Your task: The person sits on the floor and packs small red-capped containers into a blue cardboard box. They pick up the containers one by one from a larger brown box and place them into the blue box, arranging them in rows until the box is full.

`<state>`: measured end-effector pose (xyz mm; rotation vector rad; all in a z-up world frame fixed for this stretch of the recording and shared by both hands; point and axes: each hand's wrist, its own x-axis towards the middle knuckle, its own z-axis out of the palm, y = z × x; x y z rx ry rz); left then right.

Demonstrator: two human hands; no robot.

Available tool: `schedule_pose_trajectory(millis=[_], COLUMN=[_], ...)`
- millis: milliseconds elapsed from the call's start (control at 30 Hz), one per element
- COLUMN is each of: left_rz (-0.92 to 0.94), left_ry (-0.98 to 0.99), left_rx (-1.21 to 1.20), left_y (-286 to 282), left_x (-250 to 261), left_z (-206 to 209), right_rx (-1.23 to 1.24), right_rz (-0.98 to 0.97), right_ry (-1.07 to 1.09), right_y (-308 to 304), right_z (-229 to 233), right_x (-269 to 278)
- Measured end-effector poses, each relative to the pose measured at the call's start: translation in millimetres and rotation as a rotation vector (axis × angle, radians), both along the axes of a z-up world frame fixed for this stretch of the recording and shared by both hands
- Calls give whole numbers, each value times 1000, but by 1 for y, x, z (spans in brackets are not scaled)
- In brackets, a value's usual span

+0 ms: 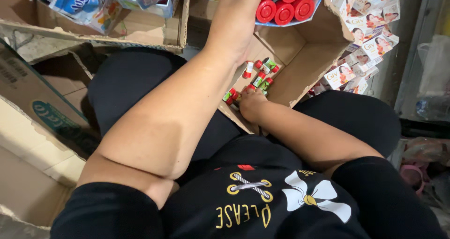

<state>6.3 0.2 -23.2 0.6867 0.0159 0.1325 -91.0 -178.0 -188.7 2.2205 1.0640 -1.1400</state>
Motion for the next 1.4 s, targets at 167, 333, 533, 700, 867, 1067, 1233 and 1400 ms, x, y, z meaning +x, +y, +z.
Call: schedule_pose_trajectory(millis=[167,333,533,700,867,1067,1233,1400], left_rz=[-33,-38,-89,-178,-276,-371,-439,-404], left_ry=[22,-7,28,72,64,37,142,171], left_rx=[-3,6,-11,65,175,194,149,-37], left_y=[5,5,0,-5,-17,-26,-27,-24], left_x=[-5,-5,-10,-25,-35,-42,-47,-41], left_z=[20,34,36,46,50,45,53,59], right_rx=[128,857,1214,1774,1973,1618,1291,1454], right_rz=[-294,-367,-762,-687,-831,-475,-180,-436], right_ry=[339,664,736,214,-123,-742,-996,-991], right_y=[9,-9,-36,-52,-45,-23,-12,-26], right_z=[82,192,278,315,316,315,322,299], right_x=[46,84,66,48,46,49,52,51])
